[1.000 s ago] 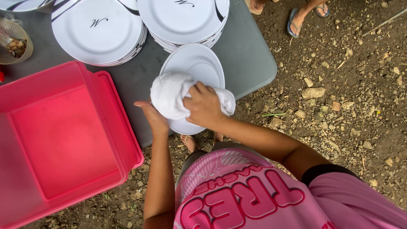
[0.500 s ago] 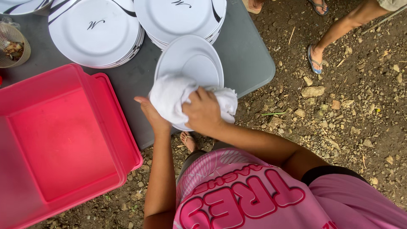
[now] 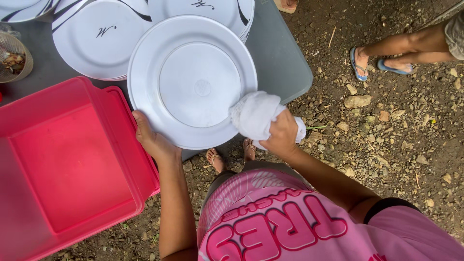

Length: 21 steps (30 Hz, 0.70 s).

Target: The person wipes a series of plates with a white cloth. They take a plate from a stack on a table, rub the cloth over both the front and back surfaces, and then place the cleaned plate into a red plastic container or onto another stack.

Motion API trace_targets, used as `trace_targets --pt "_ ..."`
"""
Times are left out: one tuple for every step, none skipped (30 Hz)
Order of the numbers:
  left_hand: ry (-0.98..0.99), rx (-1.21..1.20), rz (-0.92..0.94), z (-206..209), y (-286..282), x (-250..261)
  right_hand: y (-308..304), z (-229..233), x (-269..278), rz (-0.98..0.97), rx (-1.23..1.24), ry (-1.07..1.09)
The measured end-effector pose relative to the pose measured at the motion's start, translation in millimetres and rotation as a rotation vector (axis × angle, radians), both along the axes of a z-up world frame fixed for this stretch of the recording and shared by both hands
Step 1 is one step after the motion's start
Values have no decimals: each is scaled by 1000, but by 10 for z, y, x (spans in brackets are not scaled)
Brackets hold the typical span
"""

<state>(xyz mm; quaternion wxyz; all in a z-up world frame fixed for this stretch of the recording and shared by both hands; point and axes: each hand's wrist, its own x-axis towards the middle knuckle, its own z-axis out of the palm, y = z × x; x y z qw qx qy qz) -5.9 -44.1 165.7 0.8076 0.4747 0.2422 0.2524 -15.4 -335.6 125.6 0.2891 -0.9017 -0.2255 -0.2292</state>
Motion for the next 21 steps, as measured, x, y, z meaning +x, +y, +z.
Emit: trace_targets --pt "1 46 -22 -53 45 -10 -33 8 73 -59 20 0" --pt "3 84 -62 -100 84 -32 -83 24 149 -94 29 16" --pt "6 123 -103 -142 115 -54 -135 44 237 -130 37 33" --pt "9 162 -140 -176 154 -81 -167 64 326 -162 47 50" --pt "33 213 -189 -202 189 -100 -186 89 417 -180 34 41" --pt "58 263 -236 -225 208 -114 -201 125 507 -196 22 34" --pt "83 314 -282 -241 216 -122 -208 168 582 -212 9 27" --pt "109 349 -340 -259 201 -134 -192 212 650 -193 20 17" --pt "136 384 -398 -280 162 -148 -146 255 711 -174 32 7" --pt "162 420 -454 -302 113 -153 -88 302 745 -153 43 -4" --pt "204 446 -480 -331 65 -152 -15 348 740 -114 51 -16" --pt "246 473 -505 -373 18 -150 79 386 719 -75 59 -29" --pt "288 499 -530 -425 -22 -151 180 416 687 -35 66 -41" --pt "259 534 -545 -491 -77 -152 292 437 617 9 58 -36" --pt "231 568 -561 -561 -140 -147 401 448 526 52 50 -33" --pt "204 603 -576 -613 -173 -157 503 452 439 85 14 -17" --pt "173 602 -574 -646 -178 -177 595 448 360 119 -22 -1" --pt "140 599 -575 -673 -185 -190 635 441 326 150 -61 14" --pt "107 596 -576 -689 -188 -199 636 434 336 147 -13 -2" --pt "137 598 -555 -690 -179 -217 624 425 368 143 33 -19" --pt "167 600 -534 -676 -152 -256 612 413 407 140 79 -36"
